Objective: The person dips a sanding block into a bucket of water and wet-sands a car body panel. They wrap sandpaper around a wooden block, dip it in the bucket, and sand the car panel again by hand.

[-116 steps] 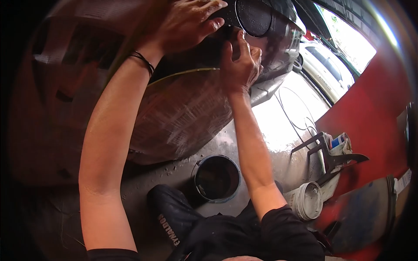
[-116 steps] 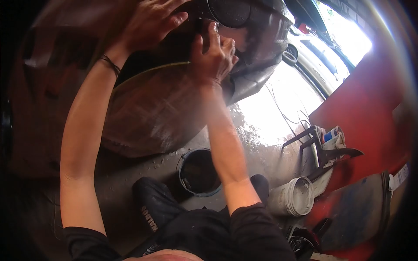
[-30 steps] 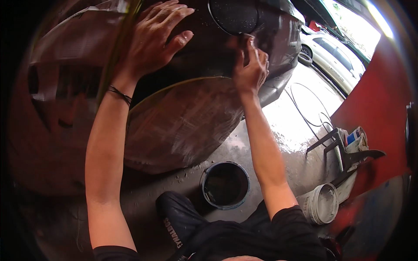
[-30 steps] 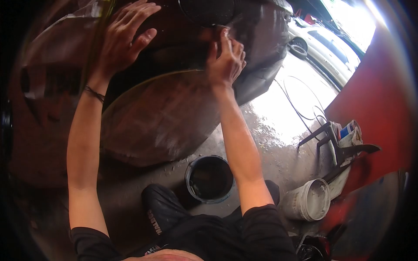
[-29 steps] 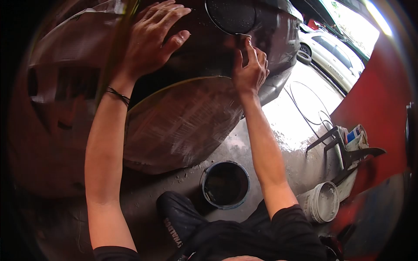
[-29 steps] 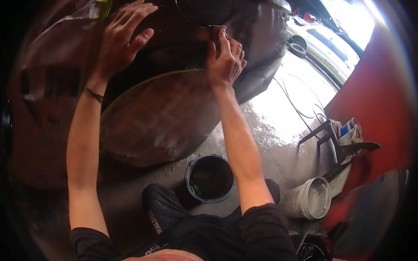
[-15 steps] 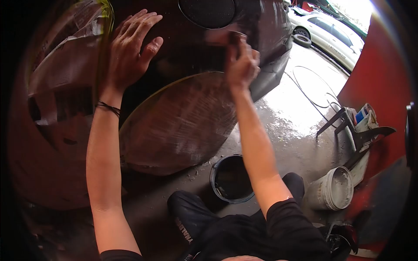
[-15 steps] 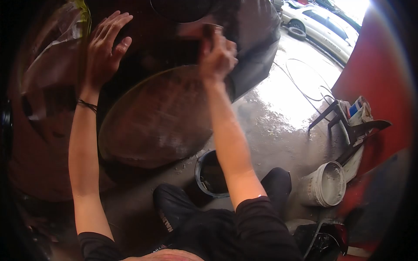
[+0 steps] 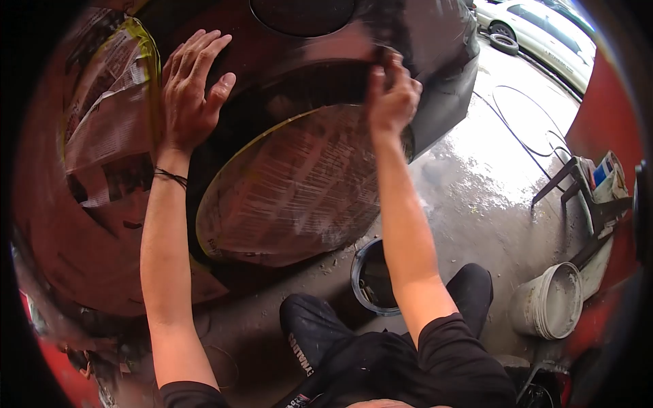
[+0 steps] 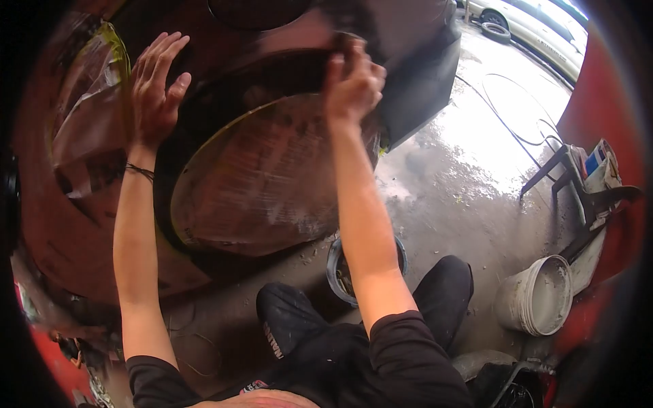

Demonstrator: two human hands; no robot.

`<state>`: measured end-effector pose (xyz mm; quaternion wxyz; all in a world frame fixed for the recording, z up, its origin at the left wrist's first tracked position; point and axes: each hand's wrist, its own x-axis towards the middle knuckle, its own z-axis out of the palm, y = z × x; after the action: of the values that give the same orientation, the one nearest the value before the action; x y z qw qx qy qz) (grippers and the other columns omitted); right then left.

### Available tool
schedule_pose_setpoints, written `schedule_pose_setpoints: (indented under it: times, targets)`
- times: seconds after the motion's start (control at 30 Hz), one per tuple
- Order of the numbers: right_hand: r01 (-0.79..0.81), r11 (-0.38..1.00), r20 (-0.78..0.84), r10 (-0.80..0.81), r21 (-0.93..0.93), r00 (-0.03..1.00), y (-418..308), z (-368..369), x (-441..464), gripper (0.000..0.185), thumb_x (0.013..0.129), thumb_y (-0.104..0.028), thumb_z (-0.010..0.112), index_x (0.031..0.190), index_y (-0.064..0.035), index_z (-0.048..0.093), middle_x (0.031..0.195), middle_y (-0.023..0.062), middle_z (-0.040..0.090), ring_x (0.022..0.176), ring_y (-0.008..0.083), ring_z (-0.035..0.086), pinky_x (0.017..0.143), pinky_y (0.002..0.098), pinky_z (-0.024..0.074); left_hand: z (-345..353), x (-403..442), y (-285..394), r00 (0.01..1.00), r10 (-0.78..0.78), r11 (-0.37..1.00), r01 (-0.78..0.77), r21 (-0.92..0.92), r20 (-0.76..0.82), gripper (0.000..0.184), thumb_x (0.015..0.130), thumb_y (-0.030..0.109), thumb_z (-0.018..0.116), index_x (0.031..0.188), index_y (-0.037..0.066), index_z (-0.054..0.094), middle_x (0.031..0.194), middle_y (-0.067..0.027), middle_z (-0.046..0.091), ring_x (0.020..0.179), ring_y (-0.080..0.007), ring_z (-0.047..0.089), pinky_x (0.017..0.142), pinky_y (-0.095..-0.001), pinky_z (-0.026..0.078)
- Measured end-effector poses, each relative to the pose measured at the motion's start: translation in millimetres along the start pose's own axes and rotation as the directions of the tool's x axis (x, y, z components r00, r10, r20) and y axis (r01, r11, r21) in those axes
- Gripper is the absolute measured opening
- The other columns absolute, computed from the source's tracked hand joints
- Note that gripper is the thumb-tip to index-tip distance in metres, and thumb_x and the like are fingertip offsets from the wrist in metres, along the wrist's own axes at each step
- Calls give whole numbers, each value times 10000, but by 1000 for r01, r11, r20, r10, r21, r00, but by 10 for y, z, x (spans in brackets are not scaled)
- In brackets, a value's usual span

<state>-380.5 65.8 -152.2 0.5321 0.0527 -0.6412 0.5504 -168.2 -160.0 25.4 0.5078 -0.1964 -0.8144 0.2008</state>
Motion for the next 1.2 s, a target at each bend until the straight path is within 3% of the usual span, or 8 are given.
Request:
schedule_pose_setpoints:
  times: [0.1, 0.17, 0.27, 0.37, 0.47, 0.73, 0.97, 1.2]
  targets:
    - [-193, 981, 15, 193, -25, 981, -259, -59, -12, 453, 988, -354, 757, 1378, -123, 755, 1055, 141, 757, 1085, 354, 655, 983, 502, 535, 32, -8, -2, 1000, -1, 1000, 1, 11, -3, 488, 1048, 331, 596, 1484, 119, 645, 1534, -103, 642, 1510, -335, 522, 1289, -501, 347]
    - [185, 983, 115, -183, -7, 976, -725, -74, -213, 472, 952, -326, 784, 1384, -137, 756, 1126, 147, 715, 1059, 343, 648, 903, 487, 539, 30, -7, -9, 1000, 3, 1000, -3, 31, 8, 496, 1046, 336, 594, 1488, 118, 643, 1536, -102, 639, 1511, -333, 520, 1290, -502, 345]
    - [353, 919, 87, -372, 178, 924, -1240, -40, -501, 565, 887, -325, 789, 1431, -194, 707, 1141, 77, 634, 1027, 304, 608, 832, 473, 489, 27, -9, -40, 999, 22, 999, -22, 24, 27, 507, 1041, 339, 594, 1493, 116, 641, 1543, -103, 633, 1514, -331, 516, 1291, -502, 342]
    - [331, 938, 84, -340, 102, 937, -550, -99, -193, 494, 897, -321, 792, 1377, -209, 754, 1171, 99, 681, 1072, 314, 640, 860, 469, 522, 24, -6, -17, 999, 18, 999, -20, 39, 48, 514, 1043, 351, 582, 1497, 118, 639, 1553, -100, 623, 1519, -332, 509, 1294, -502, 340]
    - [-4, 993, 86, -6, 121, 996, 131, -147, 148, 481, 922, -132, 834, 1393, -186, 755, 1164, 116, 708, 1113, 343, 673, 937, 455, 577, 15, 13, 4, 998, 10, 998, -13, 65, 56, 519, 1046, 362, 571, 1500, 120, 638, 1557, -102, 619, 1521, -334, 507, 1299, -506, 334]
    - [431, 896, 49, -438, 111, 898, 289, 69, 656, 467, 961, -165, 792, 1426, -185, 744, 1334, 105, 728, 1258, 304, 658, 1120, 429, 456, -9, 15, 10, 999, 6, 997, -9, 76, 41, 515, 1050, 345, 575, 1498, 99, 633, 1546, -103, 634, 1520, -333, 516, 1299, -507, 343]
    - [543, 806, -37, -551, 236, 834, 446, 192, 612, 380, 1037, -178, 690, 1412, -182, 751, 1405, 128, 706, 1303, 313, 646, 1161, 426, 404, -1, 19, -16, 999, 6, 998, -9, 58, 40, 499, 1053, 315, 575, 1494, 89, 635, 1538, -103, 640, 1515, -332, 524, 1295, -507, 352]
    - [442, 874, 161, -474, 200, 866, 218, 184, 859, 419, 1010, -165, 719, 1428, -181, 737, 1448, 82, 693, 1335, 281, 621, 1174, 440, 395, -16, 20, -9, 997, 31, 997, -36, 74, 68, 491, 1056, 274, 560, 1488, 56, 640, 1534, -111, 648, 1506, -338, 533, 1280, -478, 366]
